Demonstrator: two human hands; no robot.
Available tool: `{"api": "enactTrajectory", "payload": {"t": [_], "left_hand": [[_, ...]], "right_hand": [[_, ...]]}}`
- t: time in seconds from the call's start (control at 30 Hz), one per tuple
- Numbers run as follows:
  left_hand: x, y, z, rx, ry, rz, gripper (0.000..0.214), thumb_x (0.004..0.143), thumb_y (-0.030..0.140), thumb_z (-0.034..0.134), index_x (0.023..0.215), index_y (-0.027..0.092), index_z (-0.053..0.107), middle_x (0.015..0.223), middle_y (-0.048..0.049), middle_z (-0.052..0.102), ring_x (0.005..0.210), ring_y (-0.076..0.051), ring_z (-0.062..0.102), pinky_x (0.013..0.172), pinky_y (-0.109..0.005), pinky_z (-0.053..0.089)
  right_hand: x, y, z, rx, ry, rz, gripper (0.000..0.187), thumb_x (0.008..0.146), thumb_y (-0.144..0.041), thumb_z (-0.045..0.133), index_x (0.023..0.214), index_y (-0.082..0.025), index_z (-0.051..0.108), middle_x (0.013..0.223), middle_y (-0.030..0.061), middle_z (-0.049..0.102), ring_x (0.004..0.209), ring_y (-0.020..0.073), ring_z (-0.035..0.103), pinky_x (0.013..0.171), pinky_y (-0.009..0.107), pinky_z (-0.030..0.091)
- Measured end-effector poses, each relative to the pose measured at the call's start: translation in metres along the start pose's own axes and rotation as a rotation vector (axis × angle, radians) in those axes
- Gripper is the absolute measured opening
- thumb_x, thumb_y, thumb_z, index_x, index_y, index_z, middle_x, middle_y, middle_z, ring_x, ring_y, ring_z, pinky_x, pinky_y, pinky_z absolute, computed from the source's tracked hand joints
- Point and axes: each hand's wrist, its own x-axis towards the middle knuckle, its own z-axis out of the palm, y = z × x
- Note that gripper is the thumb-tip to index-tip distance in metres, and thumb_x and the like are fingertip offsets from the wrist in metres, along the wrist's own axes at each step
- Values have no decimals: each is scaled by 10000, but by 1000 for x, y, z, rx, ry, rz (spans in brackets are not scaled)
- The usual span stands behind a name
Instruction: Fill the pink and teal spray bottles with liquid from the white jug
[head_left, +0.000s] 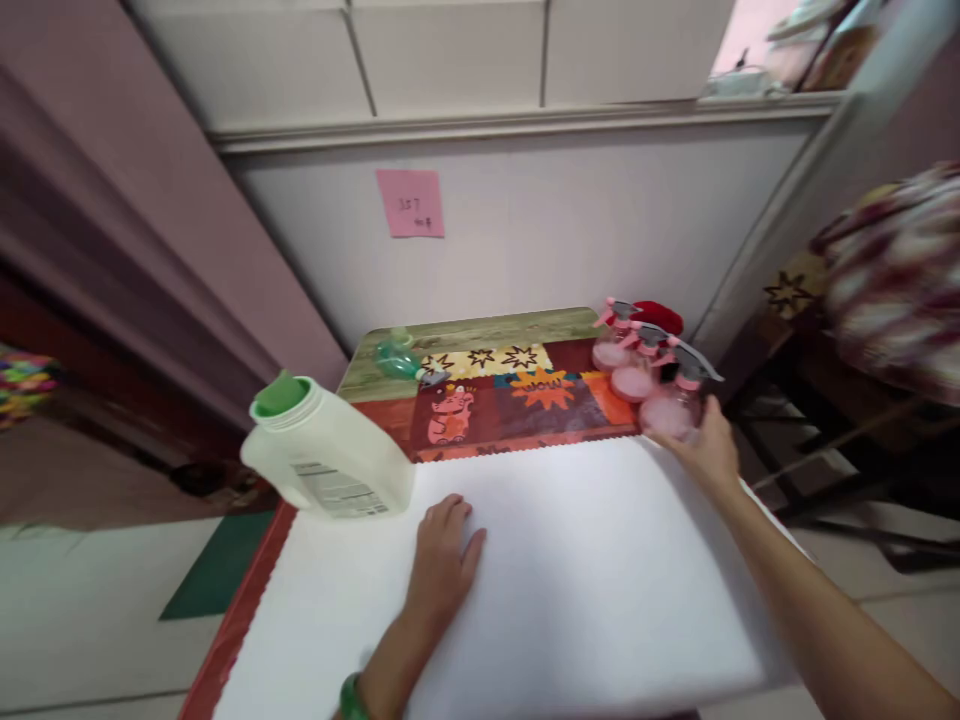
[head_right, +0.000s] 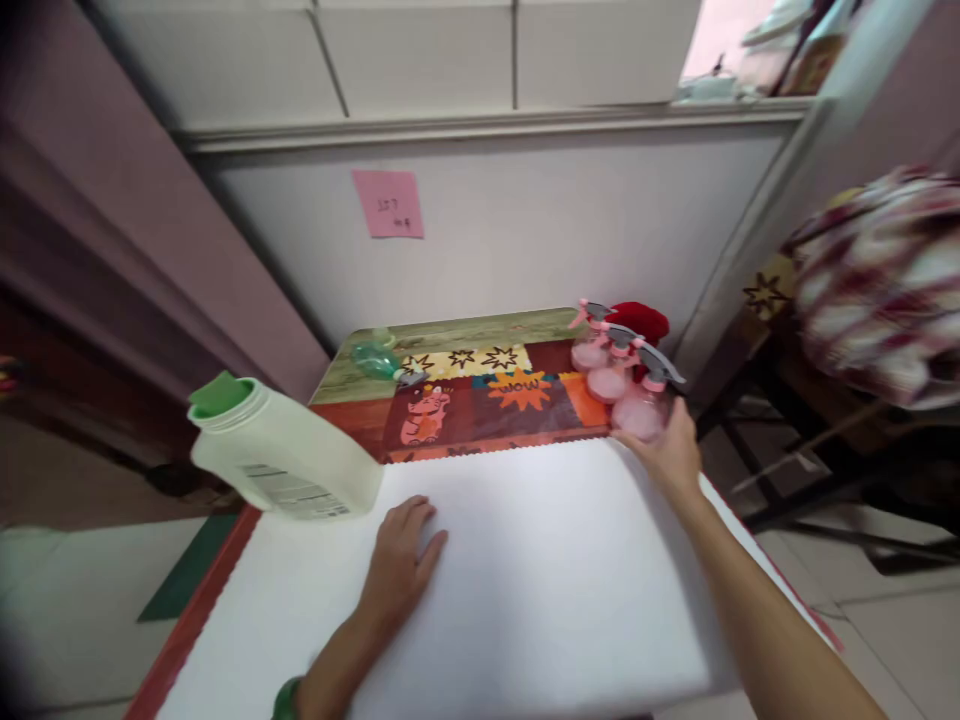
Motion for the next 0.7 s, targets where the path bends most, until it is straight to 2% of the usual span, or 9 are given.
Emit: {"api": "enactTrajectory", "payload": {"t": [0.03, 0.07, 0.13, 0.23, 0.3, 0.37, 0.47, 0.57, 0.7], "left_hand": [[-3, 0, 1, 35, 7, 16, 228, 925, 290, 579, 1121, 189, 638, 1226, -148, 685, 1136, -306, 643, 980, -500, 512], [-5, 1, 2, 61, 11, 23, 235, 929, 269, 570, 1141, 188, 631, 1244, -149, 677, 1137, -300, 639, 967, -492, 515], [-8, 3, 3, 90, 5, 23, 249, 930, 237, 558, 1166, 189, 618, 1263, -148, 666, 1136, -294, 630, 955, -486, 513], [-11, 5, 3, 112, -13, 12, 267, 918, 210, 557, 1179, 185, 610, 1274, -152, 660, 1138, -301, 616, 964, -498, 501], [-13, 5, 4, 128, -20, 7, 285, 913, 200, 556, 1192, 178, 605, 1283, -161, 656, 1142, -313, 608, 963, -509, 500], [-14, 5, 4, 143, -25, 9, 305, 912, 189, 549, 1212, 171, 598, 1291, -168, 654, 1137, -320, 605, 960, -514, 500], [-14, 6, 3, 153, -28, 13, 329, 904, 176, 554, 1231, 158, 587, 1288, -167, 655, 1117, -321, 606, 955, -506, 503], [-13, 7, 1, 150, -22, 8, 350, 883, 165, 571, 1232, 148, 581, 1284, -169, 655, 1104, -325, 606, 943, -501, 505], [-13, 7, 1, 127, -23, 0, 385, 857, 155, 587, 1242, 143, 579, 1281, -179, 655, 1107, -327, 605, 938, -499, 504]], "right_hand": [[-10, -2, -3, 44, 54, 34, 1019, 618, -698, 795, 1404, -113, 514, 1342, 321, 610, 1203, 446, 628, 894, 502, 533], [-21, -7, -6, 105, 137, 63, 895, 684, -712, 747, 1343, -135, 562, 1267, 294, 656, 1136, 429, 661, 875, 506, 537], [-44, -29, -14, 217, 221, -5, 625, 858, -652, 612, 1284, -195, 579, 1200, 197, 685, 1002, 368, 704, 809, 501, 554], [-69, -87, -13, 288, 34, -357, 347, 893, -554, 635, 1078, -262, 655, 1036, 109, 726, 944, 316, 704, 875, 483, 547], [-73, -136, 4, 408, -110, -528, 233, 917, -469, 646, 1027, -264, 659, 1053, 92, 731, 990, 290, 705, 905, 452, 550], [-68, -185, 34, 468, -216, -621, 196, 940, -427, 630, 1029, -255, 661, 1105, 92, 729, 1043, 274, 694, 900, 417, 547], [-52, -255, 94, 432, -399, -691, 231, 958, -427, 603, 1062, -231, 666, 1095, 89, 742, 1021, 266, 687, 918, 409, 514], [-39, -316, 157, 231, -550, -702, 297, 955, -406, 610, 1150, -188, 665, 1160, 124, 732, 1078, 282, 656, 967, 405, 462], [-38, -375, 225, -38, -598, -691, 444, 933, -468, 632, 1227, -135, 650, 1365, 190, 631, 1302, 319, 513, 1119, 432, 309]]}}
